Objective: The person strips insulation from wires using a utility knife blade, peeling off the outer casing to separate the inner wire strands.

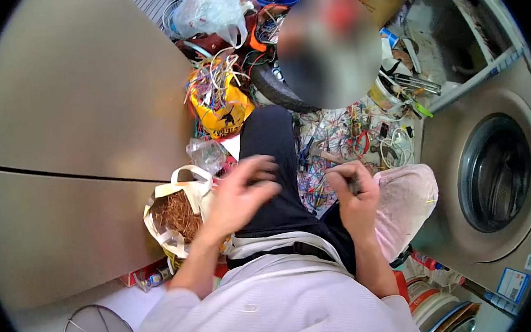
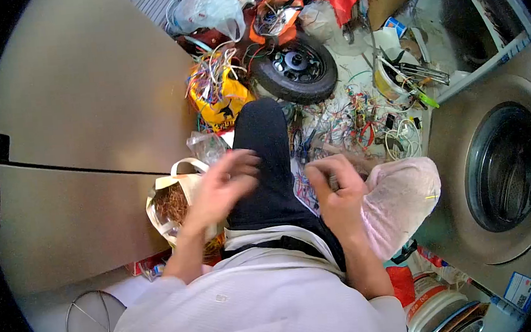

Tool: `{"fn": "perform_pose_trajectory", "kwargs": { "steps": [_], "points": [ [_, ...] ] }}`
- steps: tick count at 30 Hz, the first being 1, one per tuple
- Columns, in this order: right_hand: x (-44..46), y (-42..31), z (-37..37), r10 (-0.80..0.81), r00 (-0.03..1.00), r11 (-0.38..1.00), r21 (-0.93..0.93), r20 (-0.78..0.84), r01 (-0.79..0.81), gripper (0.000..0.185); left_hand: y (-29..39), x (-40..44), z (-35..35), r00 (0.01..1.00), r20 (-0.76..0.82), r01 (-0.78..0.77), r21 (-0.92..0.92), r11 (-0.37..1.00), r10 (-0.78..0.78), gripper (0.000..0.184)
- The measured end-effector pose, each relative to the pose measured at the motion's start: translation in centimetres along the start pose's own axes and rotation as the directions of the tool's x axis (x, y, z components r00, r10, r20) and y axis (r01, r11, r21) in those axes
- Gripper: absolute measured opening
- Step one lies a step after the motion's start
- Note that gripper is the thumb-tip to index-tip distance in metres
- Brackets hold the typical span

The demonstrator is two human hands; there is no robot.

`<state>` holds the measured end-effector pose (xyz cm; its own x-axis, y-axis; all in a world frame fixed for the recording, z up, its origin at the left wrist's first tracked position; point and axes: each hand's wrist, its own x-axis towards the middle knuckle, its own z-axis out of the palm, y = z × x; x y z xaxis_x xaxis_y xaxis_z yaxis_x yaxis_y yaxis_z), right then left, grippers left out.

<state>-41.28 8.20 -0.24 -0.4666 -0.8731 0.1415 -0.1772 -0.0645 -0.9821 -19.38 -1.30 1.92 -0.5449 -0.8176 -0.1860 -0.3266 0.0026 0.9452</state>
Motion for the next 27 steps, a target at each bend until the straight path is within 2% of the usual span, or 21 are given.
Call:
{"fn": "perform_pose_trajectory", "kwargs": {
  "steps": [1, 2, 3, 4, 5, 7, 9, 10, 11, 13, 14, 15, 16, 17, 19, 21, 23, 25, 26, 27],
  "points": [
    [0.2, 0.0, 0.3, -0.008, 1.0, 1.0, 0.0, -0.011, 0.008, 0.008, 0.3, 1.2, 2.7, 0.981, 0.194, 0.089, -0.317, 0.944, -0.027, 0.051],
    [0.5, 0.0, 0.6, -0.089, 0.996, 0.994, -0.066, 0.016, 0.09, 0.008, 0.2, 2.3, 4.7, 0.943, 0.332, 0.14, -0.328, 0.934, -0.024, 0.049],
    [0.5, -0.1, 0.6, -0.158, 0.987, 0.976, -0.143, 0.042, 0.163, 0.008, 1.1, 2.8, 5.9, 0.916, 0.402, 0.182, -0.399, 0.899, -0.007, 0.04],
    [0.6, -0.6, 0.4, -0.164, 0.986, 0.957, -0.241, 0.016, 0.163, 0.01, 1.4, 3.2, 6.1, 0.904, 0.426, 0.218, -0.39, 0.895, -0.034, 0.035],
    [0.9, 0.0, -0.1, -0.153, 0.988, 0.963, -0.22, 0.033, 0.156, 0.009, 1.5, 3.5, 5.9, 0.884, 0.464, 0.258, -0.374, 0.891, -0.061, 0.032],
    [0.9, 1.3, -0.2, 0.056, 0.993, 0.998, -0.014, 0.099, -0.055, 0.009, 0.6, 4.2, 5.9, 0.882, 0.464, 0.267, -0.337, 0.903, -0.087, 0.028],
    [1.9, 2.1, 0.5, -0.027, 0.997, 0.998, -0.056, 0.072, 0.031, 0.008, 0.2, 5.4, 5.3, 0.857, 0.482, 0.387, -0.363, 0.848, -0.185, 0.026],
    [2.5, 2.6, 0.8, -0.134, 0.989, 0.981, -0.134, 0.056, 0.14, 0.01, -0.3, 6.0, 5.1, 0.859, 0.481, 0.412, -0.443, 0.797, -0.177, 0.026],
    [3.1, 2.7, 1.0, -0.182, 0.982, 0.968, -0.165, 0.059, 0.189, 0.012, -0.5, 6.6, 4.8, 0.849, 0.496, 0.42, -0.428, 0.8, -0.18, 0.026],
    [4.3, 2.4, 1.4, -0.244, 0.961, 0.924, -0.271, 0.131, 0.271, 0.016, -0.6, 7.5, 4.2, 0.885, 0.416, 0.428, -0.554, 0.714, -0.208, 0.025],
    [4.8, 2.5, 1.8, -0.238, 0.964, 0.926, -0.273, 0.118, 0.262, 0.016, -0.9, 8.1, 4.3, 0.931, 0.303, 0.332, -0.477, 0.814, -0.202, 0.024],
    [5.4, 2.6, 2.1, -0.22, 0.966, 0.949, -0.198, 0.137, 0.245, 0.017, -0.7, 8.6, 4.0, 0.928, 0.314, 0.337, -0.47, 0.816, -0.202, 0.024],
    [6.2, 2.8, 2.1, -0.208, 0.965, 0.966, -0.123, 0.16, 0.229, 0.017, -0.5, 9.3, 3.2, 0.95, 0.199, 0.302, -0.404, 0.863, -0.239, 0.023],
    [7.0, 2.6, 1.6, -0.212, 0.965, 0.964, -0.126, 0.156, 0.232, 0.017, -0.2, 10.2, 2.1, 0.963, 0.074, 0.27, -0.332, 0.904, -0.261, 0.023],
    [7.9, 1.5, -0.1, -0.043, 0.993, 0.998, -0.05, 0.106, 0.049, 0.019, -0.2, 12.2, -1.7, 0.981, -0.113, 0.127, -0.237, 0.963, -0.157, 0.023],
    [9.2, 1.3, -3.2, -0.025, 0.999, 0.993, -0.11, 0.03, 0.028, 0.021, -1.5, 14.6, -6.0, 0.918, -0.396, 0.018, -0.043, 0.999, -0.034, 0.022],
    [10.1, 1.4, -6.5, 0.022, 0.997, 0.982, -0.186, -0.067, -0.034, 0.018, -4.0, 17.5, -10.5, 0.886, -0.459, -0.013, 0.123, 0.992, 0.069, 0.022],
    [11.1, 1.3, -10.1, 0.024, 0.996, 0.97, -0.24, -0.088, -0.044, 0.017, -4.9, 20.1, -12.9, 0.889, -0.456, 0.178, 0.418, 0.891, 0.036, 0.025],
    [11.7, 1.3, -11.7, 0.018, 0.995, 0.953, -0.298, -0.103, -0.048, 0.016, -5.8, 21.1, -13.9, 0.922, -0.339, 0.182, 0.806, 0.563, 0.188, 0.031],
    [12.1, 1.2, -13.3, 0.023, 0.993, 0.953, -0.298, -0.114, -0.056, 0.016, -5.3, 22.4, -13.3, 0.926, -0.328, 0.173, 0.809, 0.561, 0.188, 0.031]
  ]
}}
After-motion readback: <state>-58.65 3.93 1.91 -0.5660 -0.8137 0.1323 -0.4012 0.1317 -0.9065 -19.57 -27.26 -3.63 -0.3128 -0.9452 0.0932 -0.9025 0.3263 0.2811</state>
